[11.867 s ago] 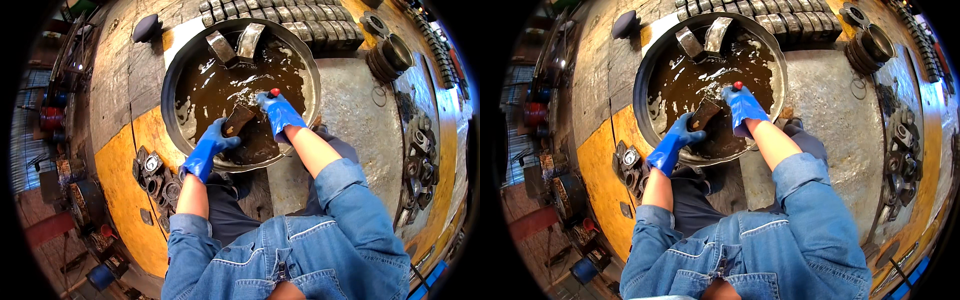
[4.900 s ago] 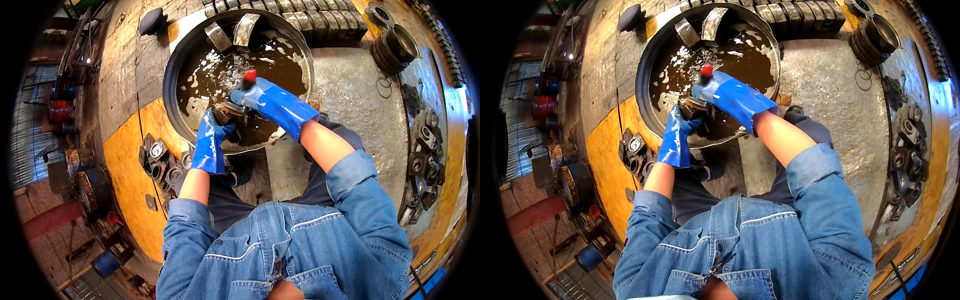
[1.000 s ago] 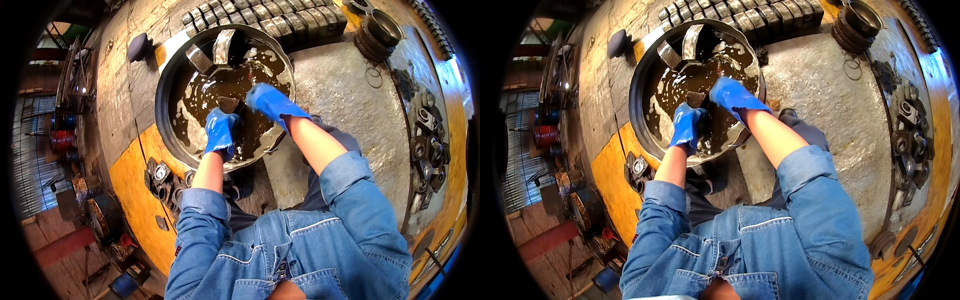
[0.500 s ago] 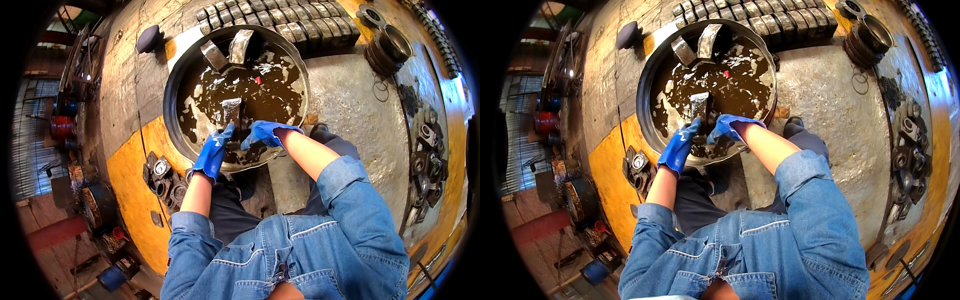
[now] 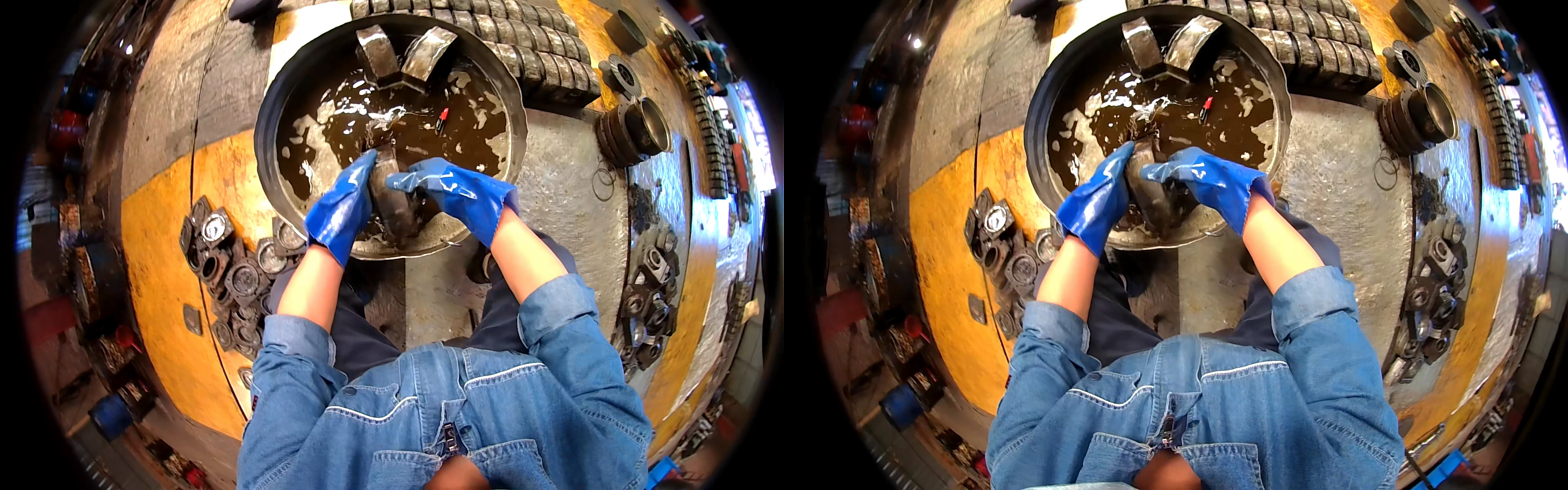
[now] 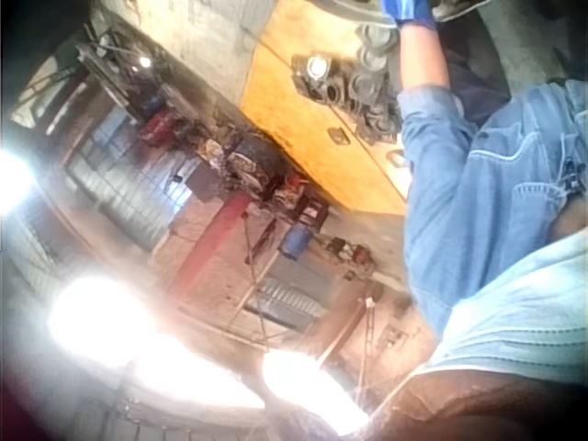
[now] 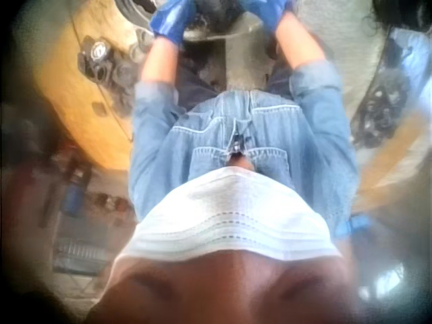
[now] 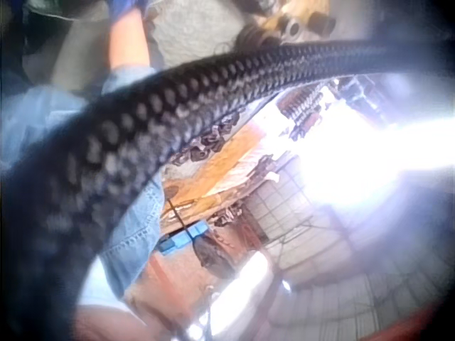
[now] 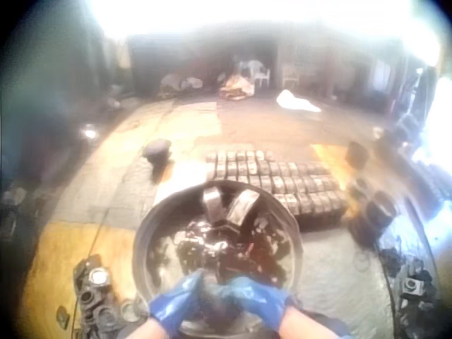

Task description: The person cleans various metal mechanical parts by scrubbing them with a brush inside a bucket of dark cleaning liquid and then wiping them with a cloth.

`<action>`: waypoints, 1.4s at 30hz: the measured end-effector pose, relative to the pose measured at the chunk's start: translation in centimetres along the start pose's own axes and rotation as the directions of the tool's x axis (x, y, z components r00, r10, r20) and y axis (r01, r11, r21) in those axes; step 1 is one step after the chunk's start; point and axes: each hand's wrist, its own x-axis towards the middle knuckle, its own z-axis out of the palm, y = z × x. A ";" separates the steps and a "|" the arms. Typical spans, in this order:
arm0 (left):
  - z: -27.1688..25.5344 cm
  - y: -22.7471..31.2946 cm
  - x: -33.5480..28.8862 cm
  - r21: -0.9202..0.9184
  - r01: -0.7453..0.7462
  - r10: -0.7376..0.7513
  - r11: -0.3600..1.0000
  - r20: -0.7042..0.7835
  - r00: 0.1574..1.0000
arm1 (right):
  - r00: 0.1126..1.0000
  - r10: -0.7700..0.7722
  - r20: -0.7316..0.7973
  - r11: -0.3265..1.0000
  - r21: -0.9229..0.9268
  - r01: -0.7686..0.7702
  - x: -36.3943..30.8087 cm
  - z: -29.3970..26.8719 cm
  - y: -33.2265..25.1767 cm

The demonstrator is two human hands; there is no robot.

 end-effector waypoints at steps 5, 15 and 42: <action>-0.2 6.0 -0.8 0.297 0.118 -0.106 0.948 -0.056 0.993 | 1.000 -0.021 0.007 0.987 0.157 0.020 0.6 0.8 0.8; 1.4 2.3 -0.7 -0.968 0.240 -0.391 0.076 0.192 0.900 | 0.968 0.129 -0.216 0.954 -0.241 -0.181 -4.7 3.5 -7.0; -2.2 7.0 -8.3 0.002 -0.198 0.197 0.980 -0.109 0.974 | 0.938 0.027 -0.346 0.974 -0.201 -0.102 -13.1 9.1 -10.8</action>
